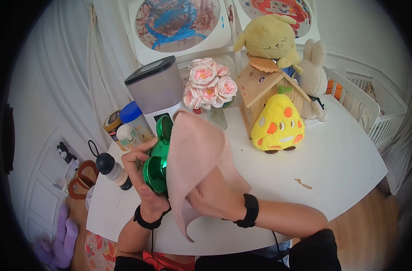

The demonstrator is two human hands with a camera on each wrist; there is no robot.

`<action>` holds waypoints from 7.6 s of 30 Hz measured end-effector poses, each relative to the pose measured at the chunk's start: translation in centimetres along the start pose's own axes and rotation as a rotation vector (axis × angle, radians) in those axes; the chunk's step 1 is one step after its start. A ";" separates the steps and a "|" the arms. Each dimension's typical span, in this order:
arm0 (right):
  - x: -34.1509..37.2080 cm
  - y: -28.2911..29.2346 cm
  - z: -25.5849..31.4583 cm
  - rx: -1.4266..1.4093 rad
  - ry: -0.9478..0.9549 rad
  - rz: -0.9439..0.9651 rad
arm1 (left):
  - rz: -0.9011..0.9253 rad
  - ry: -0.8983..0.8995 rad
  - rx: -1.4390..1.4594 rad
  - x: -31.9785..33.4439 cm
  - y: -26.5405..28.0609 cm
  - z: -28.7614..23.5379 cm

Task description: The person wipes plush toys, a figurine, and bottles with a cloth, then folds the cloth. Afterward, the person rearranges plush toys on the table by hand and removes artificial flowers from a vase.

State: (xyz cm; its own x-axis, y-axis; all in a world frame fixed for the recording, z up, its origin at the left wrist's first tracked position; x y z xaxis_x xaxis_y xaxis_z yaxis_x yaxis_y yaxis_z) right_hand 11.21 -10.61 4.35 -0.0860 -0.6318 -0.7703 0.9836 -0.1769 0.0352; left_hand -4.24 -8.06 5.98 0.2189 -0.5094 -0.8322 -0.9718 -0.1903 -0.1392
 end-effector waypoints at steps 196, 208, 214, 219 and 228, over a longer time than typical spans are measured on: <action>5.1 -2.4 -7.9 -0.543 -0.574 0.045 | 0.047 -0.070 -0.291 -1.6 1.1 -1.3; 5.8 -3.1 -3.6 -0.049 -0.240 0.183 | -0.008 0.143 -0.261 -3.1 1.3 0.9; 2.1 -5.4 -5.4 -0.058 -0.405 0.173 | -0.059 0.183 -0.285 -4.6 2.9 3.7; 2.9 -6.3 -5.7 -0.048 -0.356 0.083 | -0.085 0.239 -0.261 -5.4 3.8 5.0; 7.2 -4.2 -2.9 0.827 0.234 0.476 | -0.097 0.234 -0.267 -6.0 4.6 7.0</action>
State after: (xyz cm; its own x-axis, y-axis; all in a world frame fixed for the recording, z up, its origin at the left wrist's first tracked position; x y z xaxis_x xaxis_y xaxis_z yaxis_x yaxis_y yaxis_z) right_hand 6.93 -12.24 -3.16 0.4121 -0.6245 -0.6635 0.4786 -0.4713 0.7408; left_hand -10.60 0.00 6.54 0.3534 -0.6507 -0.6721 -0.8952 -0.4437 -0.0412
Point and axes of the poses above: each hand's wrist, its own x-axis away from the middle knuckle, its own y-axis out of the back of the hand, z = x × y, the point moved 3 cm from there along -x, towards the middle knuckle, and after that the axes turned 15 degrees about -z, right-handed, at the moved point
